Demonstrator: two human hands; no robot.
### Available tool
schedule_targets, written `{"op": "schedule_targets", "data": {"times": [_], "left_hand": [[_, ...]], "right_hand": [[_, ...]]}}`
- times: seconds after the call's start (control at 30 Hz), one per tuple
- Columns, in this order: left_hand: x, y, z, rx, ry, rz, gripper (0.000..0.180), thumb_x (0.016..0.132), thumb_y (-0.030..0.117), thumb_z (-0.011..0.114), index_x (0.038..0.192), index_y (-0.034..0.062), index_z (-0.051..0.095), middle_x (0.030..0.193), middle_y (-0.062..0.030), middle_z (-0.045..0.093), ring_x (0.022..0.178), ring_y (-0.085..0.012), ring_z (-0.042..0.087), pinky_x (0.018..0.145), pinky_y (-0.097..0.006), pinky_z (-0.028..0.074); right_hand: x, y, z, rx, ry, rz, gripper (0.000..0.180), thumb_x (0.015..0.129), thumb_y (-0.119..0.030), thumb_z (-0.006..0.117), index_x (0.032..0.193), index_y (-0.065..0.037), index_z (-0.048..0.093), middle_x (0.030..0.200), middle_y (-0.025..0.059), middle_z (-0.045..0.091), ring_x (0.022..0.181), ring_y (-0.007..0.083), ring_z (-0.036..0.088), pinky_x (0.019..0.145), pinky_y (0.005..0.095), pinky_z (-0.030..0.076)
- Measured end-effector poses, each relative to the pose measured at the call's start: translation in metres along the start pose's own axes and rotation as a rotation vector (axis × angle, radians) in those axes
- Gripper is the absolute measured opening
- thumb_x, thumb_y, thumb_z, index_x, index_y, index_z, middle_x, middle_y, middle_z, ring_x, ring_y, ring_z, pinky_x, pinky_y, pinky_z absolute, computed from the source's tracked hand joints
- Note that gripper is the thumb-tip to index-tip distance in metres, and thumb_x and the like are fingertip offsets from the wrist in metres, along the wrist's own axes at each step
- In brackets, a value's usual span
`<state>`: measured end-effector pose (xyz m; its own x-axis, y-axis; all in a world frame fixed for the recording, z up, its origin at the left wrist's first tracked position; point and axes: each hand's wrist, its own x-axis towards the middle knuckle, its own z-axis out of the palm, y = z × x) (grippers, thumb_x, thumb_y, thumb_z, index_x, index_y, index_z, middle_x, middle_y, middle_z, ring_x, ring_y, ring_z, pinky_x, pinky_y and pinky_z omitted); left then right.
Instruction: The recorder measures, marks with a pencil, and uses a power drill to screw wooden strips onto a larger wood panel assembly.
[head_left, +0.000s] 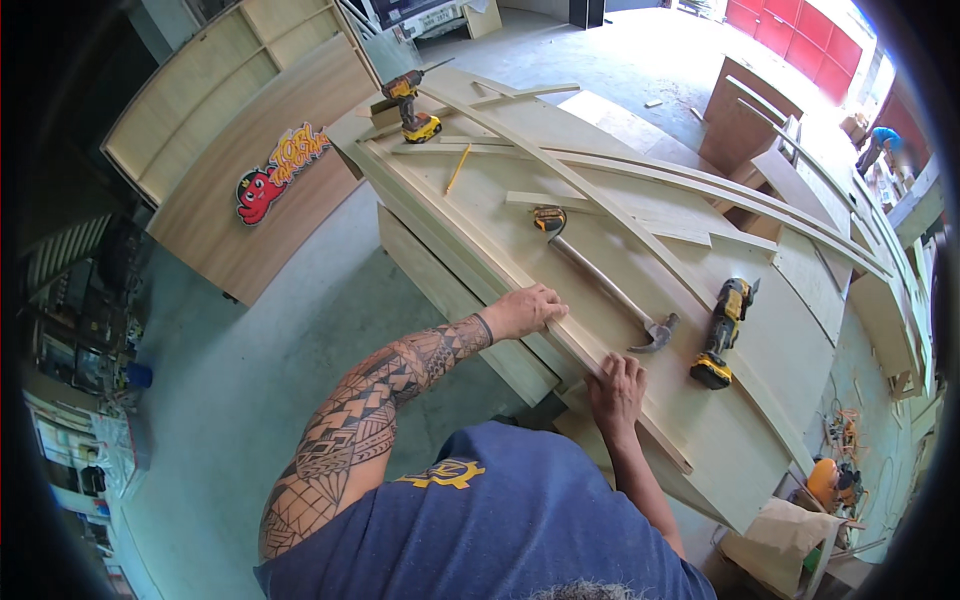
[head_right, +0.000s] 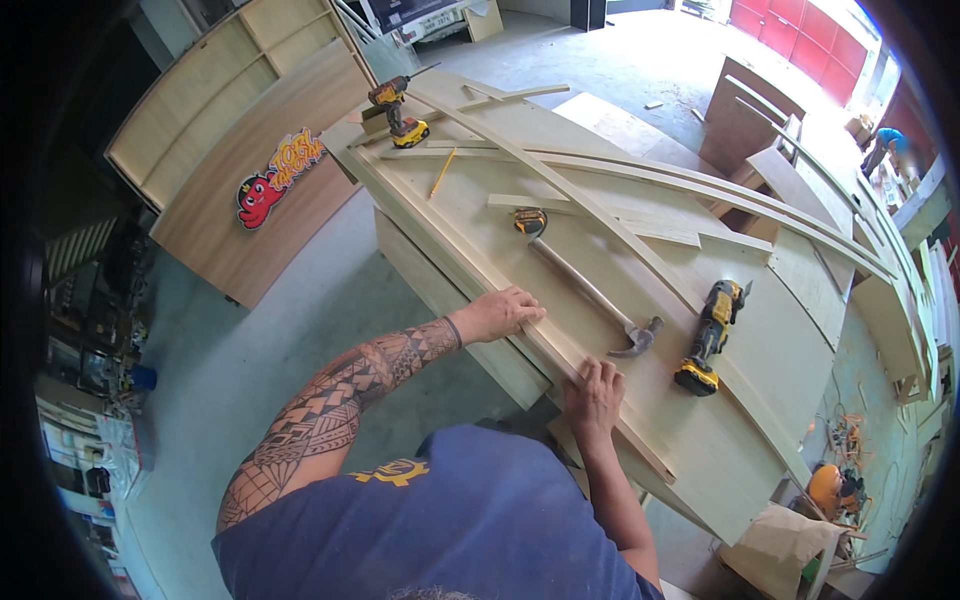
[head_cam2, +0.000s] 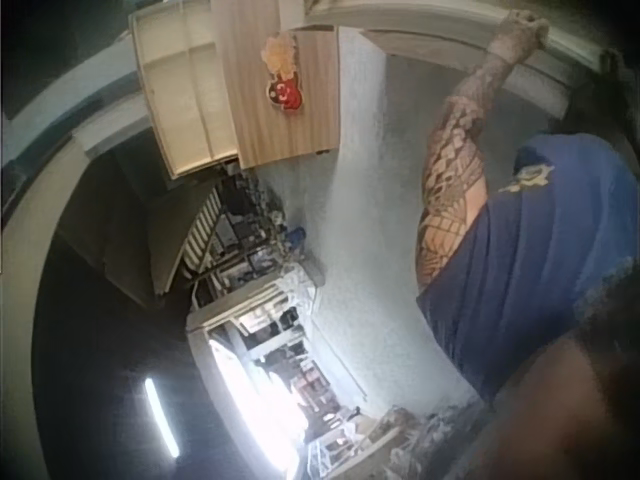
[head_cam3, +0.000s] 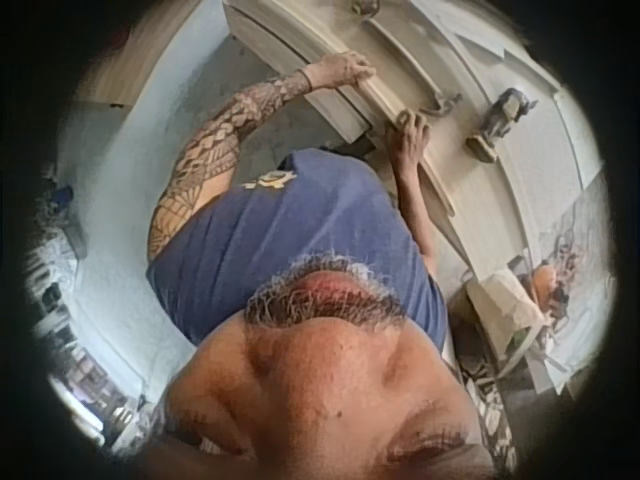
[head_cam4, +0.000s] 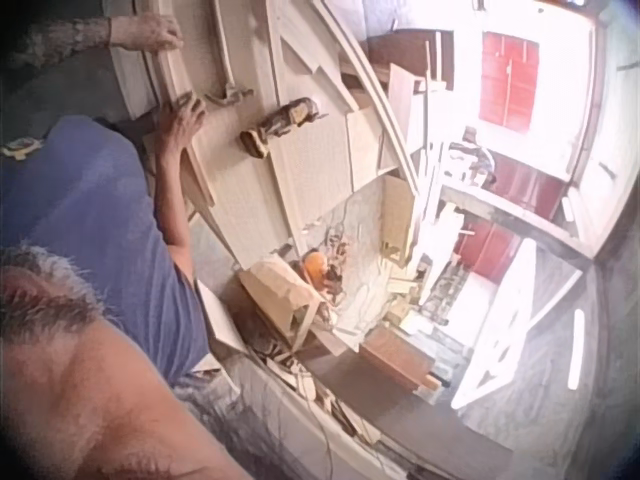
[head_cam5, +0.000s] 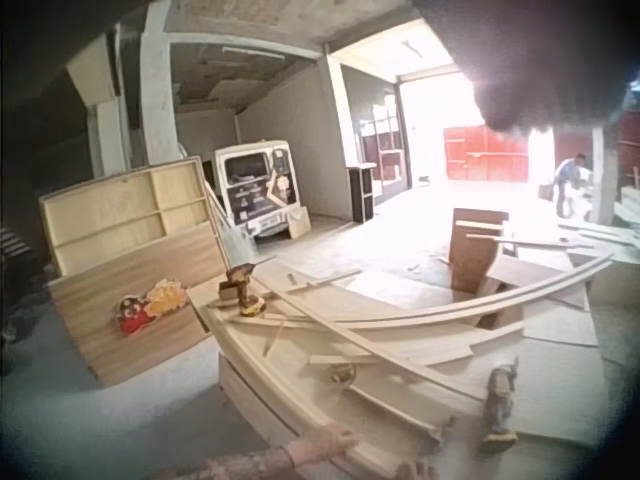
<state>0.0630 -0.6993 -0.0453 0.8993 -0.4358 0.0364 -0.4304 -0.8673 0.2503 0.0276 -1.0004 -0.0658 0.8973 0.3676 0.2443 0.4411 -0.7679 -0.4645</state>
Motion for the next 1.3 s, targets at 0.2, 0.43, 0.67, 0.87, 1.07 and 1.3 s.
{"op": "schedule_targets", "data": {"times": [0.2, 0.43, 0.67, 0.87, 1.07, 1.3], "left_hand": [[-0.001, -0.015, -0.005, 0.027, 0.013, 0.032, 0.051, 0.083, 0.025, 0.082, 0.131, 0.018, 0.068, 0.126, -0.006, 0.068, 0.124, -0.0286, 0.061, 0.106, -0.04, 0.052], [-0.02, -0.049, -0.026, -0.492, 0.161, 0.178, 0.052, 0.093, 0.025, 0.078, 0.142, 0.0138, 0.064, 0.141, -0.0104, 0.063, 0.135, -0.0346, 0.056, 0.117, -0.043, 0.046], [-0.094, -0.358, -0.109, -0.423, 0.859, -0.231, 0.028, 0.1, 0.014, 0.068, 0.127, 0.0052, 0.066, 0.121, -0.0146, 0.07, 0.113, -0.0297, 0.07, 0.097, -0.039, 0.058], [-0.07, -0.624, -0.215, -0.182, 1.027, -0.617, 0.025, 0.099, 0.011, 0.063, 0.122, 0.0015, 0.068, 0.1, -0.0173, 0.07, 0.094, -0.0326, 0.07, 0.087, -0.042, 0.058], [-0.029, -0.802, -0.217, 0.049, 0.396, -0.848, 0.03, 0.09, 0.026, 0.07, 0.103, 0.0004, 0.075, 0.106, -0.0253, 0.076, 0.105, -0.0433, 0.073, 0.096, -0.052, 0.057], [-0.016, -0.86, -0.219, 0.072, 0.126, -1.049, 0.029, 0.087, 0.016, 0.075, 0.11, -0.0011, 0.078, 0.118, -0.026, 0.075, 0.115, -0.0399, 0.073, 0.096, -0.046, 0.06]], "right_hand": [[0.016, -0.017, -0.002, -0.017, -0.118, 0.088, 0.068, 0.079, -0.023, 0.087, 0.138, -0.007, 0.058, 0.127, 0.0189, 0.055, 0.118, 0.0401, 0.051, 0.104, 0.0522, 0.041], [0.046, -0.07, 0.025, -0.014, -0.077, 0.089, 0.062, 0.078, -0.019, 0.087, 0.133, -0.007, 0.06, 0.126, 0.0206, 0.054, 0.124, 0.0402, 0.051, 0.109, 0.053, 0.039], [0.053, -0.099, 0.027, -0.214, -0.15, 0.256, 0.056, 0.076, -0.014, 0.08, 0.128, -0.011, 0.06, 0.126, 0.0154, 0.058, 0.127, 0.0378, 0.053, 0.118, 0.0603, 0.03], [0.069, -0.115, 0.034, -0.393, -0.316, 0.539, 0.053, 0.075, -0.01, 0.079, 0.125, -0.011, 0.061, 0.125, 0.0098, 0.063, 0.129, 0.0322, 0.056, 0.126, 0.0681, 0.022], [0.085, -0.128, 0.05, -0.467, -0.288, 0.619, 0.03, 0.087, -0.009, 0.073, 0.116, -0.01, 0.064, 0.118, 0.011, 0.067, 0.124, 0.034, 0.06, 0.123, 0.0707, 0.024], [0.07, -0.12, 0.079, -0.499, -0.134, 0.731, 0.039, 0.087, -0.01, 0.074, 0.126, -0.012, 0.065, 0.13, 0.0133, 0.063, 0.129, 0.0347, 0.059, 0.125, 0.0672, 0.025]]}}
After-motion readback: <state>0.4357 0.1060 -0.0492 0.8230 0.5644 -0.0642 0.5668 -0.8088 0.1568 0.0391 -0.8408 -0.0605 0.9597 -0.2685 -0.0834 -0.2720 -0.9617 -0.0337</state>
